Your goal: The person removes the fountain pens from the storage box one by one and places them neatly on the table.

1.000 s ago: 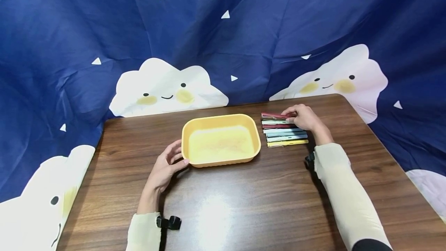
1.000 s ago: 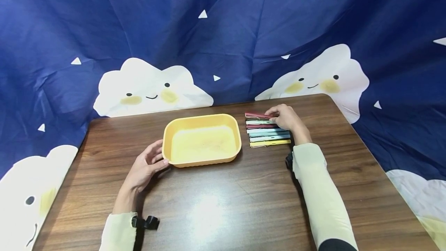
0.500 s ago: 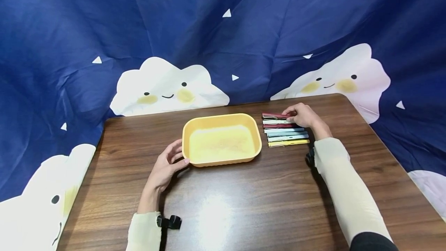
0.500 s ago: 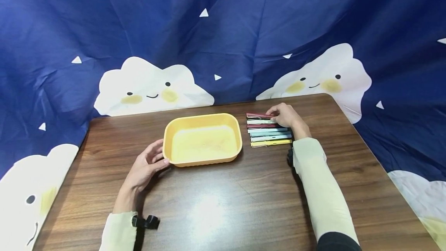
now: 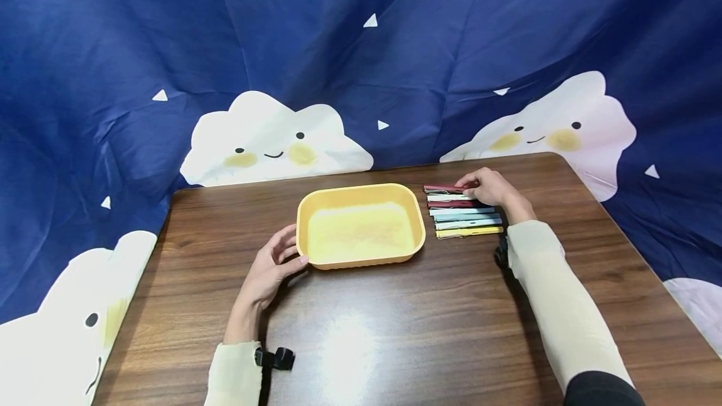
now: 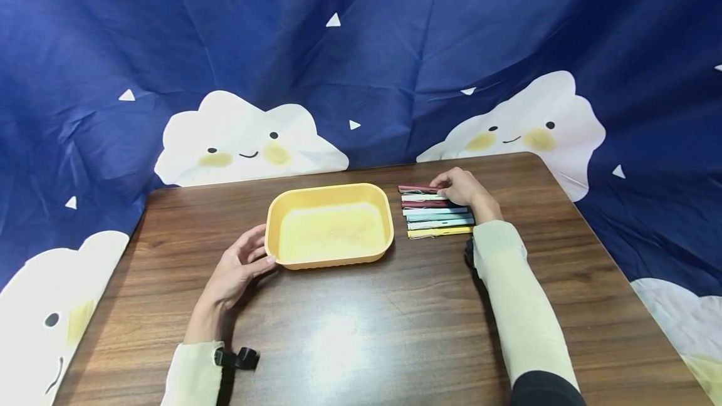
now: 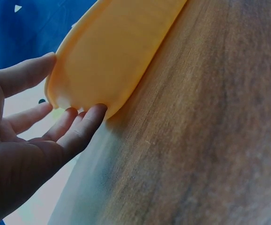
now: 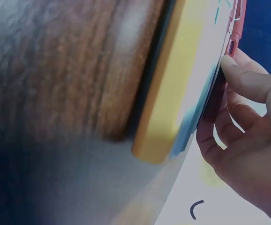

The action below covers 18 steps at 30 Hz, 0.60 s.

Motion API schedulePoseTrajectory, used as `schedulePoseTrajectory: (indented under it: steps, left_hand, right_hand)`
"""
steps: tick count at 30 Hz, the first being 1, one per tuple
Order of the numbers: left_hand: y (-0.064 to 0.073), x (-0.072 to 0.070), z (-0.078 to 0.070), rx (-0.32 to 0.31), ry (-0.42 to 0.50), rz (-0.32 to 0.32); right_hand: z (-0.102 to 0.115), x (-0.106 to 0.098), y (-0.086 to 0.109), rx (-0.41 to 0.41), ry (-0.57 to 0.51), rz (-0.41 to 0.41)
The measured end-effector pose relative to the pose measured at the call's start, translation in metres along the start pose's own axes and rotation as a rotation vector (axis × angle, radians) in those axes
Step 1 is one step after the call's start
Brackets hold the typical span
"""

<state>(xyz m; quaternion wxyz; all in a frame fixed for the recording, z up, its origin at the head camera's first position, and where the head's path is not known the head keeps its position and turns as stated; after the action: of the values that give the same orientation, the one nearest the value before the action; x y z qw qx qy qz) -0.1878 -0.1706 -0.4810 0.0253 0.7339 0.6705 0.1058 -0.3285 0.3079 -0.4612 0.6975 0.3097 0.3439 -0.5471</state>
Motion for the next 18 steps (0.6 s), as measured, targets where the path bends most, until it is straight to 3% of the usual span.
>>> schedulePoseTrajectory:
  steps: [9,18]
  left_hand:
    - [-0.0003,0.0001,0.0024,-0.01,-0.01,-0.002]
    - [-0.0008,0.0001,0.0021,-0.012,-0.007,-0.001]
  right_hand:
    - [-0.0031,0.0033,0.0017,-0.006,-0.002,0.017]
    - [-0.0054,0.0052,0.0028,0.016,-0.028,-0.034]
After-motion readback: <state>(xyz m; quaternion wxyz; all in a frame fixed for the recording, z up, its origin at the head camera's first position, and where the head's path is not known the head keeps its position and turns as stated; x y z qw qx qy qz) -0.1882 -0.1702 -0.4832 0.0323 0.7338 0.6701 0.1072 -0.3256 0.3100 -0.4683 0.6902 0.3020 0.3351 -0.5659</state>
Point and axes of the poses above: each hand's wrist, its own y-axis away from the middle knuckle, its own x-axis out of the palm, z = x × y, the point moved 4 cm from there along -y, towards the middle knuckle, and after that the axes turned 6 degrees about -z, right-handed, at the moved point
